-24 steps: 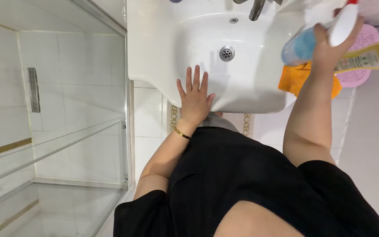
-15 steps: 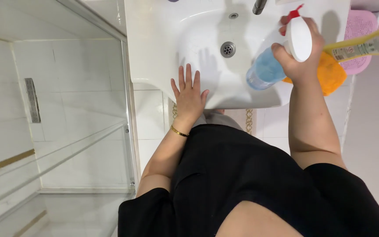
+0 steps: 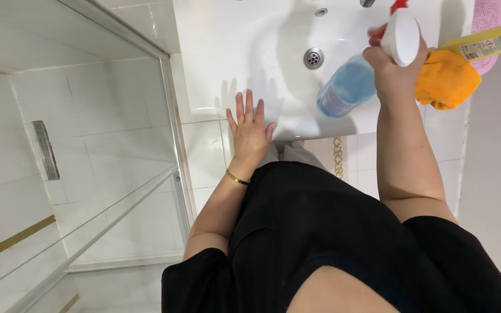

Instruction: Cleaning a bathroom sink by spraying cleaning solution, scrubbing with a cloth, and rinsing.

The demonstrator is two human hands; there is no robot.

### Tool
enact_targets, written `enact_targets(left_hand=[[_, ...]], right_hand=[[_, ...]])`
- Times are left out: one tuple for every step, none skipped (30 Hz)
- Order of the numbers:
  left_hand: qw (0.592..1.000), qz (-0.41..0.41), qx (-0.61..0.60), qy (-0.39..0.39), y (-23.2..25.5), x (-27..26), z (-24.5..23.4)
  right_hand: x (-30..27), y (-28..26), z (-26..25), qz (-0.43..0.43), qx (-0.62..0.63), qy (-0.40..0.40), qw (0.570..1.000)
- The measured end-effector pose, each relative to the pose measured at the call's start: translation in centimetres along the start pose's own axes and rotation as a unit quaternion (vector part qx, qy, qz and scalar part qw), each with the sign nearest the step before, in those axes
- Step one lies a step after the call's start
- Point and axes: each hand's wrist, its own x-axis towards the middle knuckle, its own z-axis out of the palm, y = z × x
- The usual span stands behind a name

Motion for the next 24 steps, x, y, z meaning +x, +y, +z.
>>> enact_targets(left_hand=[[1.000, 0.002, -0.001, 0.001, -0.4, -0.1, 0.0], [1.000, 0.008, 0.000, 0.001, -0.8, -0.3, -0.1], [1.000, 0.012, 0.002, 0.002, -1.2, -0.5, -0.1], [1.000, 0.013, 0.002, 0.003, -1.4, -0.7, -0.1], [1.000, 0.020, -0.001, -0.003, -1.6, -0.8, -0.2], [1.000, 0.028, -0.005, -0.009, -1.8, -1.0, -0.2], [1.000, 0.028, -0.006, -0.010, -2.0, -1.2, 0.0], [0.999, 0.036, -0.010, -0.005, -2.1, -1.4, 0.1], [0.999, 0.046, -0.013, 0.001, -2.2, -1.5, 0.2], [0.999, 0.047, -0.013, 0.000, -2.2, -1.8, 0.3], [0.999, 0.053, -0.007, -0.003, -2.2, -1.9, 0.4], [0.998, 0.060, -0.001, -0.005, -2.2, -2.0, 0.5], [0.998, 0.058, -0.002, -0.004, -2.3, -2.0, 0.4], [0.998, 0.067, -0.009, -0.004, -2.3, -2.0, 0.4], [0.997, 0.076, -0.015, -0.007, -2.5, -2.1, 0.4], [0.997, 0.075, -0.015, -0.007, -2.4, -2.2, 0.3], [0.997, 0.075, -0.019, -0.009, -2.4, -2.1, 0.2], [0.997, 0.075, -0.022, -0.012, -2.4, -2.1, 0.2], [0.997, 0.076, -0.022, -0.010, -2.5, -2.0, 0.1], [0.997, 0.075, -0.022, -0.007, -2.6, -2.0, 0.1], [0.997, 0.074, -0.021, -0.005, -2.6, -2.0, 0.0], [0.997, 0.073, -0.021, -0.004, -2.7, -1.8, 0.0], [0.997, 0.070, -0.022, -0.010, -2.7, -1.7, -0.1], [0.997, 0.067, -0.022, -0.017, -2.6, -1.6, -0.2]], right_hand=[[0.1, 0.4, -0.4, -0.001, -0.001, 0.001, 1.000], [0.2, 0.8, -0.8, -0.009, -0.017, 0.000, 1.000], [0.3, 1.2, -1.1, -0.017, -0.031, -0.004, 0.999], [0.2, -0.9, 0.2, -0.018, -0.032, -0.004, 0.999], [0.1, -3.1, 1.5, -0.030, -0.034, -0.007, 0.999], [0.1, -5.2, 2.7, -0.041, -0.037, -0.009, 0.998], [0.3, -3.4, 2.0, -0.040, -0.037, -0.009, 0.998], [0.4, -1.6, 1.2, -0.038, -0.040, -0.013, 0.998], [0.7, 0.2, 0.4, -0.037, -0.042, -0.014, 0.998], [0.5, 0.2, 0.5, -0.037, -0.042, -0.013, 0.998], [0.6, 0.2, 0.7, -0.040, -0.055, -0.020, 0.997], [0.7, 0.2, 0.8, -0.044, -0.069, -0.027, 0.996], [0.7, -1.4, 1.9, -0.045, -0.069, -0.029, 0.996], [0.6, -3.0, 3.1, -0.054, -0.079, -0.019, 0.995], [0.4, -4.5, 4.2, -0.062, -0.087, -0.009, 0.994], [0.7, -2.4, 3.2, -0.061, -0.087, -0.009, 0.994], [0.9, -0.3, 2.2, -0.051, -0.070, 0.002, 0.996], [1.2, 1.8, 1.2, -0.041, -0.053, 0.013, 0.998], [1.2, 0.6, 1.7, -0.044, -0.053, 0.013, 0.998], [1.3, -0.5, 2.2, -0.051, -0.033, 0.019, 0.998], [1.2, -1.6, 2.6, -0.056, -0.014, 0.024, 0.998], [1.4, -1.2, 2.4, -0.057, -0.013, 0.024, 0.998], [1.4, -0.9, 2.1, -0.049, -0.007, 0.034, 0.998], [1.5, -0.5, 1.8, -0.042, -0.001, 0.044, 0.998]])
